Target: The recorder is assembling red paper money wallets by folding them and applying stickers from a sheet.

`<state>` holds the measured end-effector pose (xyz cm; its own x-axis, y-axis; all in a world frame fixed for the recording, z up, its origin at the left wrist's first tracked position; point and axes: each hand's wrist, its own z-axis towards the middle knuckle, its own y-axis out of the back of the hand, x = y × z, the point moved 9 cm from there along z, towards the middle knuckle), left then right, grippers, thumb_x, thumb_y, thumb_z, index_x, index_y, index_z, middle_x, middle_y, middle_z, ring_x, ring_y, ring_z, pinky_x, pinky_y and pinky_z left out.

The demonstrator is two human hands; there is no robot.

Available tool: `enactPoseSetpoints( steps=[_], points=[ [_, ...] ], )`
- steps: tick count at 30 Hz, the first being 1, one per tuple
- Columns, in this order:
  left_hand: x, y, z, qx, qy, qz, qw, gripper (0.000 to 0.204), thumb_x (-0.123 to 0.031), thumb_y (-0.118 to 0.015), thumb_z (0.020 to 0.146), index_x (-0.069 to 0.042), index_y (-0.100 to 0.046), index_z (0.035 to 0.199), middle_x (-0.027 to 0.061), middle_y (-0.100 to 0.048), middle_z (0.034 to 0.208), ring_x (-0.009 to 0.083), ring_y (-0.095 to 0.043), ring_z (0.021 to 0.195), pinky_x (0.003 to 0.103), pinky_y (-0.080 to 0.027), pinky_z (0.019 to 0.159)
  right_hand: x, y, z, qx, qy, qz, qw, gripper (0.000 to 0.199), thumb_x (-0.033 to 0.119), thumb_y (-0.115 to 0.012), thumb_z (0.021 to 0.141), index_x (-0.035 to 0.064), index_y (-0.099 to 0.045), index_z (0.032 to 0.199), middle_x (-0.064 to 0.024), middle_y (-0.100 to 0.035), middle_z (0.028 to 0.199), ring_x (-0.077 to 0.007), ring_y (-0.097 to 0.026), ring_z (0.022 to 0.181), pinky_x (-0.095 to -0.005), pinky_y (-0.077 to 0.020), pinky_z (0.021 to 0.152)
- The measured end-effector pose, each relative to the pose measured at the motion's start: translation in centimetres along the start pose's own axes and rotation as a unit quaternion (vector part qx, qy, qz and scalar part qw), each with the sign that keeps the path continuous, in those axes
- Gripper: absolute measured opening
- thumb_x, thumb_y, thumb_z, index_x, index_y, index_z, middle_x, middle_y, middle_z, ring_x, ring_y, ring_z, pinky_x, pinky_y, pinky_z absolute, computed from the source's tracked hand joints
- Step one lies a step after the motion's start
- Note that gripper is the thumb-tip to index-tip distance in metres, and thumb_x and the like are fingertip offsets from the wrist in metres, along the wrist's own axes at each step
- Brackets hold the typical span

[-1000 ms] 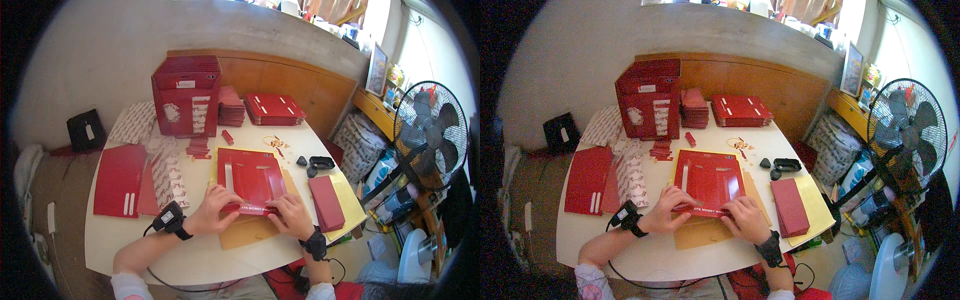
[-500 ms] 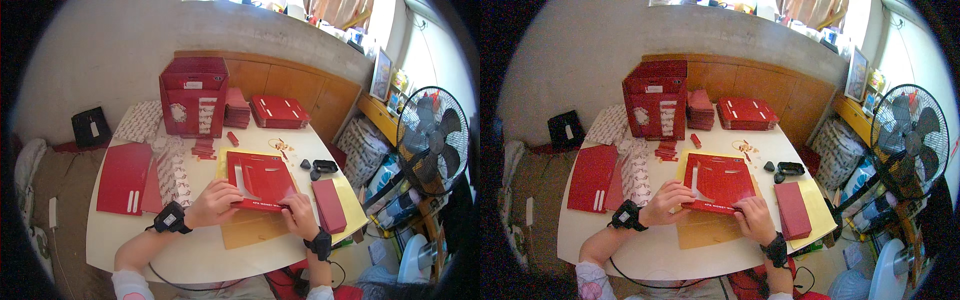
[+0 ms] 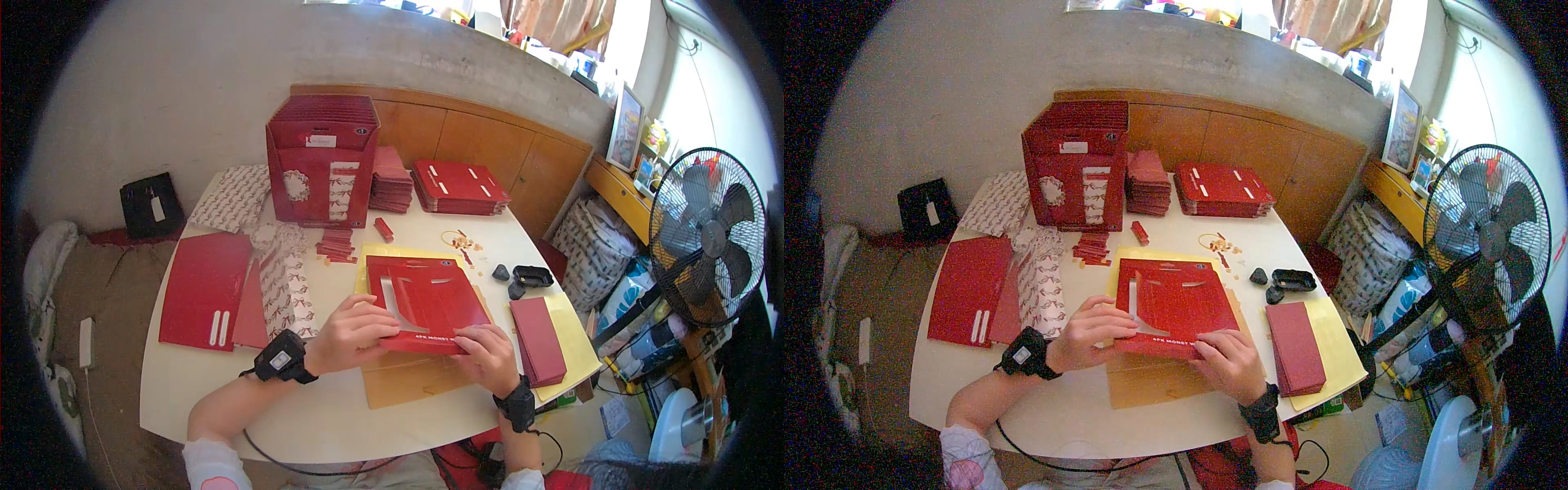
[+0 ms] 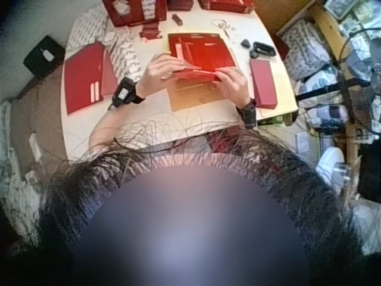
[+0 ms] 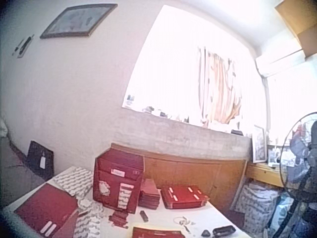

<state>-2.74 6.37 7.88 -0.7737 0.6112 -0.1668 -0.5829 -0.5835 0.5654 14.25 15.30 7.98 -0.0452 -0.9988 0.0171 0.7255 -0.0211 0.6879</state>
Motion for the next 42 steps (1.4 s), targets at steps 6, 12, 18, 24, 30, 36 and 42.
enactPoseSetpoints(
  steps=[6,12,18,24,30,36,42],
  points=[
    [-1.0,-1.2,-0.7,0.007,-0.035,0.06,0.998,0.026,-0.009,-0.076,0.065,-0.007,-0.067,0.089,0.0044,-0.068,0.093,0.0192,-0.065,0.088,0.039,-0.048,0.09,-0.3,-0.5,-0.4,0.016,-0.015,0.003,1.0,0.023,0.009,-0.074,0.07,0.0042,-0.064,0.091,-0.0085,-0.066,0.091,-0.0262,-0.065,0.083,-0.0378,-0.0519,0.075],
    [-0.8,-2.4,-1.1,0.046,-0.001,0.051,0.998,0.024,-0.009,-0.074,0.065,-0.007,-0.065,0.087,0.0034,-0.068,0.092,0.0192,-0.064,0.087,0.041,-0.047,0.09,-0.9,-1.4,-0.4,0.058,-0.052,-0.001,0.997,0.021,0.007,-0.07,0.071,0.0041,-0.063,0.089,-0.0083,-0.062,0.086,-0.0266,-0.061,0.08,-0.038,-0.0504,0.072],
    [-1.4,-4.1,-1.7,0.101,0.003,0.056,0.993,0.028,-0.009,-0.073,0.066,-0.007,-0.062,0.092,0.0042,-0.065,0.104,0.019,-0.063,0.093,0.043,-0.044,0.093,-0.4,-2.8,-0.8,0.111,-0.021,0.025,0.993,0.025,0.009,-0.07,0.068,0.0058,-0.063,0.091,-0.0079,-0.061,0.088,-0.0262,-0.06,0.081,-0.0372,-0.0489,0.072],
    [-3.0,-5.3,-2.0,0.097,-0.036,0.155,0.983,0.015,-0.012,-0.066,0.07,-0.006,-0.061,0.083,0.0049,-0.059,0.087,0.0207,-0.057,0.081,0.038,-0.045,0.081,0.4,-4.1,-0.9,0.116,-0.003,0.04,0.993,0.026,0.006,-0.071,0.063,0.0077,-0.063,0.088,-0.0062,-0.061,0.087,-0.025,-0.06,0.075,-0.0369,-0.0487,0.067],
    [-3.1,-6.1,-2.6,0.11,-0.028,0.192,0.975,0.021,-0.014,-0.067,0.067,-0.004,-0.064,0.085,0.0044,-0.06,0.086,0.0193,-0.057,0.078,0.034,-0.044,0.073,1.0,-5.1,-1.1,0.148,0.0,0.02,0.989,0.023,0.014,-0.067,0.071,0.0056,-0.062,0.093,-0.0063,-0.056,0.086,-0.0239,-0.057,0.081,-0.0361,-0.0477,0.071],
    [-3.5,-6.0,-2.4,0.113,-0.037,0.175,0.977,0.018,-0.011,-0.064,0.069,-0.003,-0.062,0.084,0.0052,-0.06,0.085,0.0193,-0.058,0.08,0.034,-0.044,0.074,1.3,-5.2,-1.1,0.168,0.009,0.004,0.986,0.019,0.012,-0.066,0.072,0.0057,-0.062,0.089,-0.0064,-0.055,0.085,-0.0238,-0.057,0.081,-0.0356,-0.0473,0.072],
    [-3.7,-5.6,-2.1,0.1,-0.037,0.165,0.98,0.017,-0.01,-0.062,0.068,-0.003,-0.062,0.083,0.0053,-0.059,0.083,0.0201,-0.058,0.08,0.035,-0.044,0.075,1.3,-4.8,-0.8,0.154,-0.003,0.025,0.988,0.017,0.009,-0.067,0.071,0.0054,-0.061,0.086,-0.0068,-0.055,0.085,-0.024,-0.057,0.082,-0.036,-0.0476,0.074]
  ],
)
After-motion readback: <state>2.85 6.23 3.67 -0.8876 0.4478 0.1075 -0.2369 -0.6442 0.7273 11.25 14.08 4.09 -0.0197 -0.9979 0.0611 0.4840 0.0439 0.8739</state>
